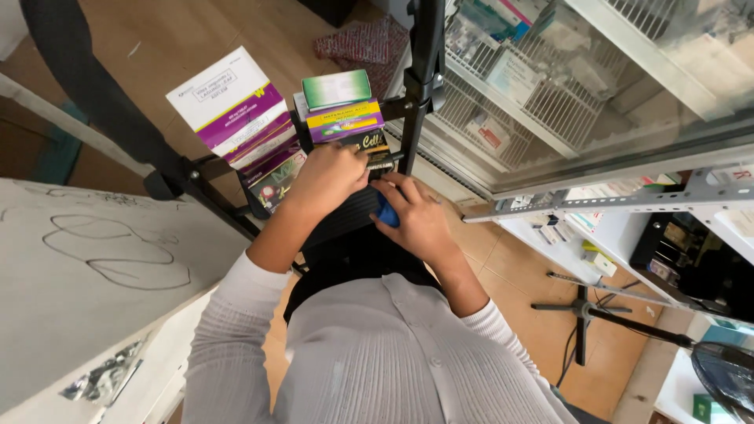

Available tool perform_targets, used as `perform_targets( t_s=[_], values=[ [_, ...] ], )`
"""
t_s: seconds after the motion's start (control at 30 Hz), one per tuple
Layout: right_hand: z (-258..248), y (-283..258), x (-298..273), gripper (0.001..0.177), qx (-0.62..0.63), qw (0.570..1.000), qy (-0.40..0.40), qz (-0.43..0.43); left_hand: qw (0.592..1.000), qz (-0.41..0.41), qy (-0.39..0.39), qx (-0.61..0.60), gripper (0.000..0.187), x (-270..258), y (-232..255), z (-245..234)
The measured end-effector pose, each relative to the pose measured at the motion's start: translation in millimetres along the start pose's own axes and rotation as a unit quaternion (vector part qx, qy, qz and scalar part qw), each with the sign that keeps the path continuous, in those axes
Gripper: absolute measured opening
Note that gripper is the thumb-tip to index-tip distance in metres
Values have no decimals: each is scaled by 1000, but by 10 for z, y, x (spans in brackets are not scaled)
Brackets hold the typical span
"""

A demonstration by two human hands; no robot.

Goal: Cleaning various medication boxes with a cloth and organizing them on a shelf.

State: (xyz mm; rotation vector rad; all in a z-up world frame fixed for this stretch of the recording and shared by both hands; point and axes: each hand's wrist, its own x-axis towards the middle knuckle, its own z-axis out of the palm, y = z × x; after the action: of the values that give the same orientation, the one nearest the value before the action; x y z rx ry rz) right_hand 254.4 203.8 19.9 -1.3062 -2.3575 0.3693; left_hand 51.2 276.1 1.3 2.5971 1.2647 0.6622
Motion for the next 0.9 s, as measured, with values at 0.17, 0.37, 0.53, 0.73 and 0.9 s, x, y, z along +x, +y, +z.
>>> perform_targets(
  t_s=[0.17,0.37,0.53,0.73,0.9],
  values=[
    [-21,4,31,54,-4,1000,20,-9,1000,-4,15,-5,23,-51,63,-4],
    [-25,-47,50,51,-14,1000,-9,19,999,-21,36,8,45,-48,91,-38],
    [-12,-82,33,53,-28,999,-13,43,993,-49,21,-107,48,-33,61,-169],
    [2,-90,23,58,-50,999,4,18,991,-31,26,-128,52,20,56,-293],
    [-124,34,62,52,9,1000,0,20,988,-120,-64,-70,35,-69,45,-218]
  ],
)
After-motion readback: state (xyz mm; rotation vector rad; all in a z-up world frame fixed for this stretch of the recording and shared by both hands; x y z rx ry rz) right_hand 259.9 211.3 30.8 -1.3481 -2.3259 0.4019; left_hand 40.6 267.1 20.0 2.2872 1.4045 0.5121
